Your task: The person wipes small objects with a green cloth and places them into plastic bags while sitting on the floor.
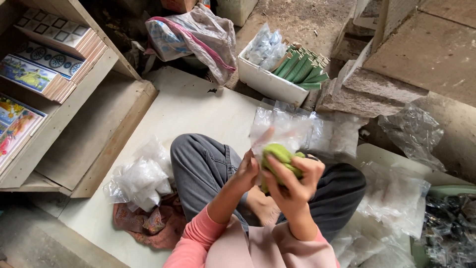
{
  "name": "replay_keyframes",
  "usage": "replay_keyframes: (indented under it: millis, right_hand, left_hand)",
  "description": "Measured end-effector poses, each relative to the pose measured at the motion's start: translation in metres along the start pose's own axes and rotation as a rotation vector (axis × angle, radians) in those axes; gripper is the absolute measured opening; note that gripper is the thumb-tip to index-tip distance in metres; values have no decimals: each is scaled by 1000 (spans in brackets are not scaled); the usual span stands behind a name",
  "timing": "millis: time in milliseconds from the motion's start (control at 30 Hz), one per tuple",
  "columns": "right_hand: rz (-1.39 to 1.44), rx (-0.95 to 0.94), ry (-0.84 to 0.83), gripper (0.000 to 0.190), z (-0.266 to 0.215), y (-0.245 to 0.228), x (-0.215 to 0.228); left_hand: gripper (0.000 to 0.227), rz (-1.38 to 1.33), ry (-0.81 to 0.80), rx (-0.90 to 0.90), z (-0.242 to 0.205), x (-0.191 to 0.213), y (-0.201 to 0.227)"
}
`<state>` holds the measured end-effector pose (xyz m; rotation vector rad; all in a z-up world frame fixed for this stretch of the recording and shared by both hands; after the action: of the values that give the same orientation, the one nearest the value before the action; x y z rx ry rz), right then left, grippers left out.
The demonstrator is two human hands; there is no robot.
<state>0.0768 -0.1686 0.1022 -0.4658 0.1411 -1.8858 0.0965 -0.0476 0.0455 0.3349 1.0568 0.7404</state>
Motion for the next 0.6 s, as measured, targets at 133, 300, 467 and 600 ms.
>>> replay_keyframes:
  millis: [133, 300, 467, 600]
  right_hand:
    - [-41, 58, -16, 16, 24, -24, -13]
    - [66, -141, -27, 26, 23, -22, -27]
    - [171, -100, -114, 29, -11, -19, -42]
    - [205, -121, -172, 32, 44, -14, -46]
  left_hand:
    - [79, 183, 132, -118, -18, 15, -4]
    - [80, 147, 282, -151, -18, 23, 10]
    - [67, -96, 419, -66, -2, 7, 29]
    - [69, -137, 423, 49, -42, 46, -43]
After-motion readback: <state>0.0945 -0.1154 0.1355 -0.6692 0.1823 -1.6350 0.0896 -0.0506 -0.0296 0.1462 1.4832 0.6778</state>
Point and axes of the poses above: each hand's wrist, its own z-axis towards the middle knuckle, its own x-axis out of the back of the hand, y = z × x, the point moved 10 cm from there along z, towards the middle knuckle, and after that the axes turned 2 degrees about -x, right-handed, at the moved point
